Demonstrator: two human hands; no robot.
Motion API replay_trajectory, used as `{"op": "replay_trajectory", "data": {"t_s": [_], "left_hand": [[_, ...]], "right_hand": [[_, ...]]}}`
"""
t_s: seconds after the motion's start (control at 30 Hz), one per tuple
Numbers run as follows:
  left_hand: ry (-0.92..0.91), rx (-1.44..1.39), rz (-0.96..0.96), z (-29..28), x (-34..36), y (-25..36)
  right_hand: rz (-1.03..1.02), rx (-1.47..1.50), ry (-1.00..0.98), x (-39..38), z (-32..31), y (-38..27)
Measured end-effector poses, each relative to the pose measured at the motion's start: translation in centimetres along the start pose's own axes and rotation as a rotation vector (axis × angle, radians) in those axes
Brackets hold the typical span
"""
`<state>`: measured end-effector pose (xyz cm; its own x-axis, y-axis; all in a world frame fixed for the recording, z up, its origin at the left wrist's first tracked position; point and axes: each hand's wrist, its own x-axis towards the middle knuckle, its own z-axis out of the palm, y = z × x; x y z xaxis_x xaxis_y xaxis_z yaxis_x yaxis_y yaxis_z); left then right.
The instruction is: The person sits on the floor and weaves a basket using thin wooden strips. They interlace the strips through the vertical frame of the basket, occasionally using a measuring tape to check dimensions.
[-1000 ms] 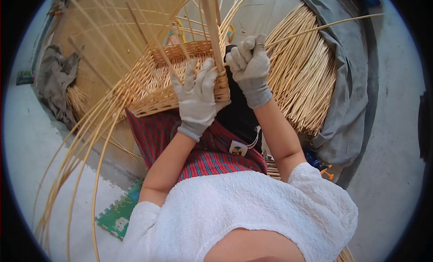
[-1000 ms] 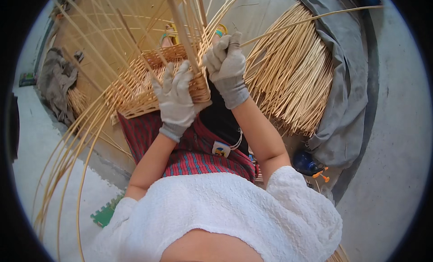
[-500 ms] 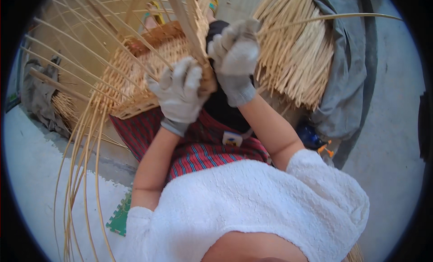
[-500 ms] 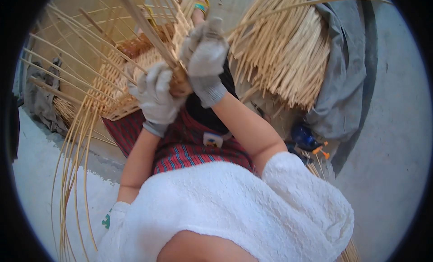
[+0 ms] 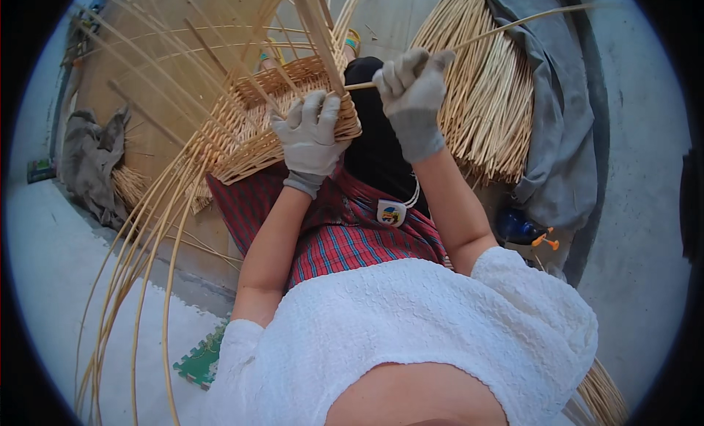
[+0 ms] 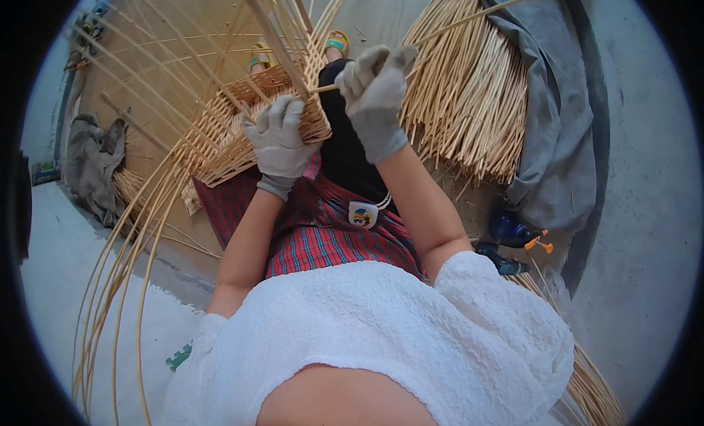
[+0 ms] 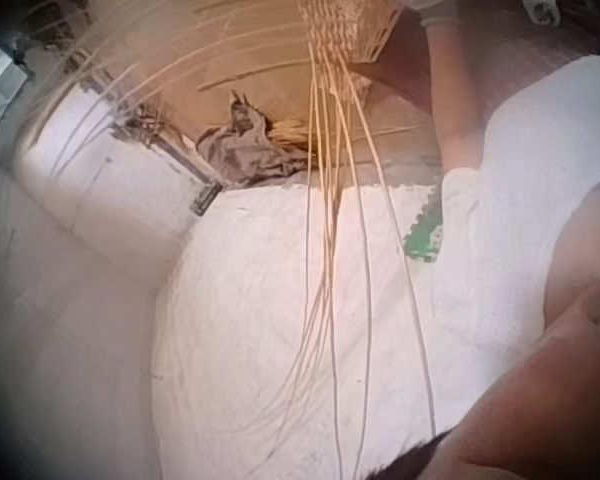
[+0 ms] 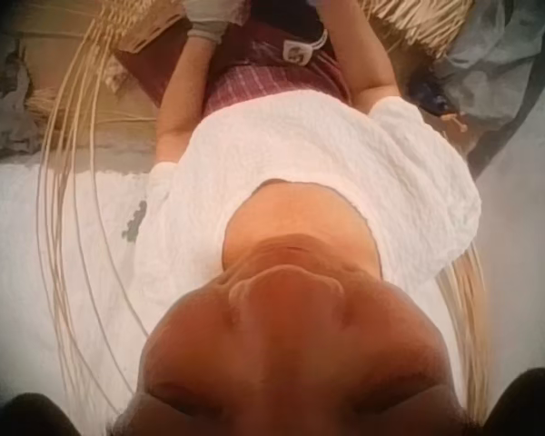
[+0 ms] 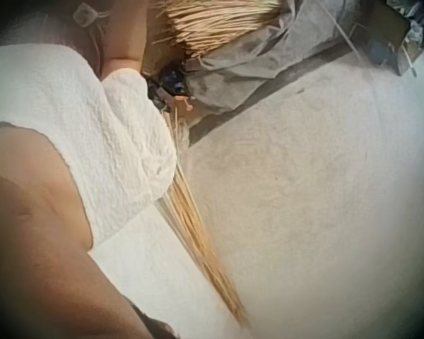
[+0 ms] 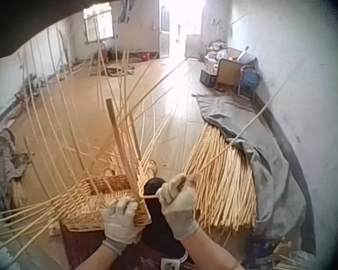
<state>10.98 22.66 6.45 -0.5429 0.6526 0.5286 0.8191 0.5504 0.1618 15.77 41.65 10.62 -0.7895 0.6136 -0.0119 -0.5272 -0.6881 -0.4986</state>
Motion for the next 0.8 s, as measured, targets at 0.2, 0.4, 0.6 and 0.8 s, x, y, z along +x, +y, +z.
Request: {"op": "replay_trajectory", "data": {"t_s": [0.2,0.4,0.6,0.8], "left_hand": [[0.064,-0.198,-0.131,-1.1,0.2,1.1],[0.188,-1.026,-0.553,-0.8,0.8,1.4],[0.348,-1.928,-0.715,-2.6,-0.8,-5.8],[-0.128,-1.261,-0.604,-6.7,5.3,-5.7]], "right_hand": [[-0.617,-1.160,-0.330,-7.4,6.9,6.0],[0.010,-0.631,-0.546,-7.6,7.9,5.0],[0.451,-1.338,-0.577,4.4,1.9,1.2],[0.095,-1.999,-0.640,3.3,3.6,1.5]]}}
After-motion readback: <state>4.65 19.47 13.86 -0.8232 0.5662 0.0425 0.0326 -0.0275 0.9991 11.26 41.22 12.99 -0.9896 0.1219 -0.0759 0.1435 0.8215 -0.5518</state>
